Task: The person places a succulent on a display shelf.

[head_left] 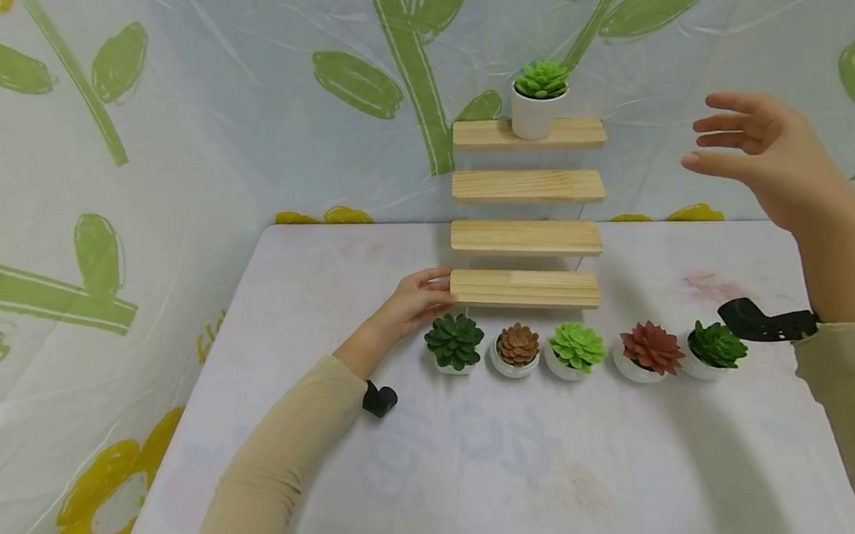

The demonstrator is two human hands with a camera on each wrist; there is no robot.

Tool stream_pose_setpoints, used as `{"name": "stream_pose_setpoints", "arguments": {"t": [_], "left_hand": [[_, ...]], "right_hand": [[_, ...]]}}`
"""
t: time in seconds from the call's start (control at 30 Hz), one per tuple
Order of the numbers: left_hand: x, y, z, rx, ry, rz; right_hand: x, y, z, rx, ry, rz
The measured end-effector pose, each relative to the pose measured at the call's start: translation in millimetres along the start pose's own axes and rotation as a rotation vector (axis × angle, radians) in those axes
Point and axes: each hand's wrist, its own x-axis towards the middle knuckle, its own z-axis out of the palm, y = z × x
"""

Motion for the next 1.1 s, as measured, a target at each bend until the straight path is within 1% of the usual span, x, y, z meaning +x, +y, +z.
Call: {"name": "stream_pose_setpoints", "arguments": {"t": [0.1,0.27,0.37,0.47,0.5,0.57,0.7,0.9,1.03,1.1], "left_hand": [[0.0,0.1,0.0,0.005,-0.003,-0.001],[2.2,-2.1,0.8,0.005,-0.009,-0.006],[2.9,-3.1,1.0,-0.001,-0.004,-0.01],[2.2,-2.6,1.3,-0.002,0.008,-0.01],[2.1,-2.4,1.3,-0.003,0.012,-0.009],[1.8,-1.7,1.5,-0.002,0.017,-0.007],[1.7,-0.9,1.6,-0.005,0.015,-0.01],[2.0,-1.5,1.4,0.001,0.018,-0.013],[1.2,-1.4,1.6,0.0,0.024,-0.016],[0.7,-1.1,1.7,-0.003,0.029,-0.019]], "right_hand": [[-12.8,5.8,-7.3,-0.07,0.008,-0.008],[-35.8,20.3,-18.9,-0.246,0.013,-0.008],[-47.6,32.3,-25.3,-0.258,-0.002,-0.01],[-58.9,45.0,-30.6,-0.278,-0.029,0.01],[-63.2,49.3,-32.2,-0.296,-0.037,0.023],[-72.2,58.1,-35.3,-0.382,-0.054,0.034],[-88.6,76.9,-42.0,-0.414,-0.07,0.04],[-110.3,98.9,-48.3,-0.431,-0.109,0.079],[-121.9,107.8,-49.6,-0.425,-0.148,0.055],[-127.0,111.7,-50.4,-0.401,-0.172,0.037]]}}
